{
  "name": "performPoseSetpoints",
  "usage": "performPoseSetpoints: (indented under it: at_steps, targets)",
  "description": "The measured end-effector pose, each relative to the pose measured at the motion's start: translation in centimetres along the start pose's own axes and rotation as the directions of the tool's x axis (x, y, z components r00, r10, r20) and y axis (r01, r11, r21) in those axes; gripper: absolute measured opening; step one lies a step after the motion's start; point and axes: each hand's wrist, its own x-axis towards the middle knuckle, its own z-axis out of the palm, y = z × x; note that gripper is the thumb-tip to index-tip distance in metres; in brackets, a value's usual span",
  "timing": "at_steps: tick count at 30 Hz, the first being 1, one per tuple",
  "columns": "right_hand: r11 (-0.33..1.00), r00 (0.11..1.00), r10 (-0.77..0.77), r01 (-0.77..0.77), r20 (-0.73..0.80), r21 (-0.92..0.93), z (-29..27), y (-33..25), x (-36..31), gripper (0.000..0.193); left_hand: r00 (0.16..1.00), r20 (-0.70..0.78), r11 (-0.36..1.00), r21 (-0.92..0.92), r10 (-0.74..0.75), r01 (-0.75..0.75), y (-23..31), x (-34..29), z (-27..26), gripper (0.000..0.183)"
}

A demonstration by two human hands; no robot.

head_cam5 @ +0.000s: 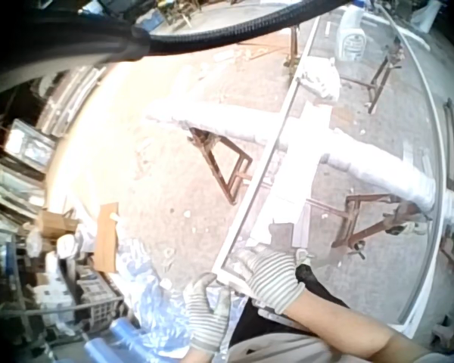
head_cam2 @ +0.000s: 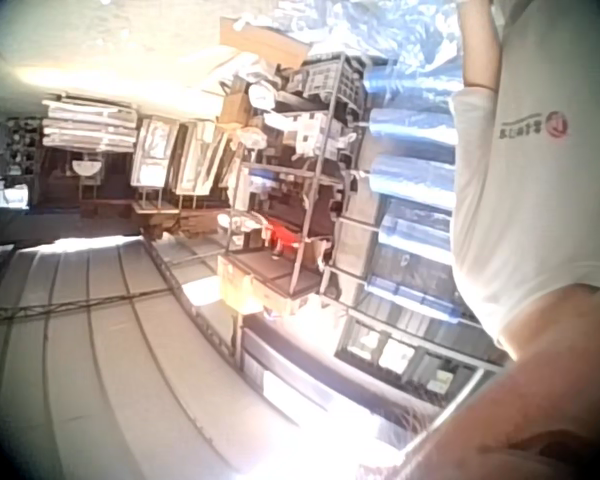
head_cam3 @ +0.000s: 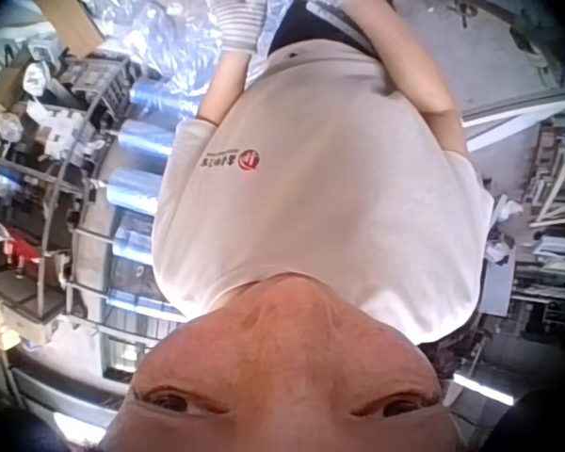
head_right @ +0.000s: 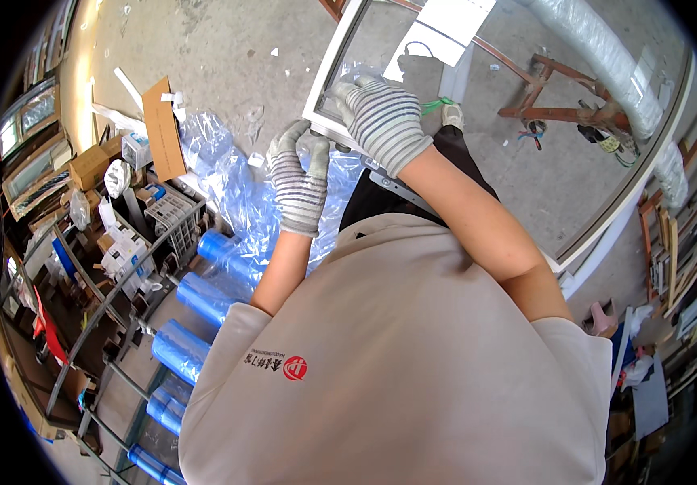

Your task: The person seals the edges of a glass panel within a metal frame by applying a white strip and then using a handheld pneumatic sealant applicator along the frame's perimeter.

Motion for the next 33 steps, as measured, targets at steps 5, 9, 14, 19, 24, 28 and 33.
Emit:
performPoseSetpoints:
  at_steps: [5,9,14,19,24,28,33]
  targets:
    - [0.994,0.992,-0.060,0.070,0.110,-0.088,0.0,0.1,0.1,0.020,1.000,-0.009,0.999,0.035,0.022,-0.022,0.4,-0.1,0.2,0.039]
    - [0.979,0.978,-0.201,0.203,0.061,-0.019,0.1,1.2,-0.3,0.021,1.000,0.007,0.998,0.055,0.018,-0.018,0.7,-0.2,0.1,0.041]
    - [1.000,0.996,-0.008,0.006,0.088,0.024,-0.1,0.1,-0.3,0.027,1.000,0.010,0.998,0.063,0.011,-0.011,0.8,-0.7,0.6,0.050]
    - [0.983,0.957,-0.155,0.175,0.247,-0.062,-1.3,-0.3,-0.1,0.032,0.999,-0.010,0.993,0.107,0.041,-0.040,0.7,-0.9,1.0,0.052]
    - [0.993,0.998,-0.056,0.060,-0.041,0.097,-0.7,0.6,-0.1,0.019,1.000,-0.012,0.996,0.084,0.025,-0.024,0.9,-1.0,1.0,0.056]
    - [0.999,0.996,-0.044,0.045,0.080,-0.010,-0.6,0.0,0.2,0.024,0.999,0.000,0.995,0.088,0.046,-0.046,0.9,-1.1,1.1,0.058]
    - [0.998,0.988,-0.025,0.034,0.151,-0.058,-0.9,-0.5,0.3,0.026,0.999,-0.002,0.993,0.109,0.043,-0.043,0.9,-1.4,1.6,0.063]
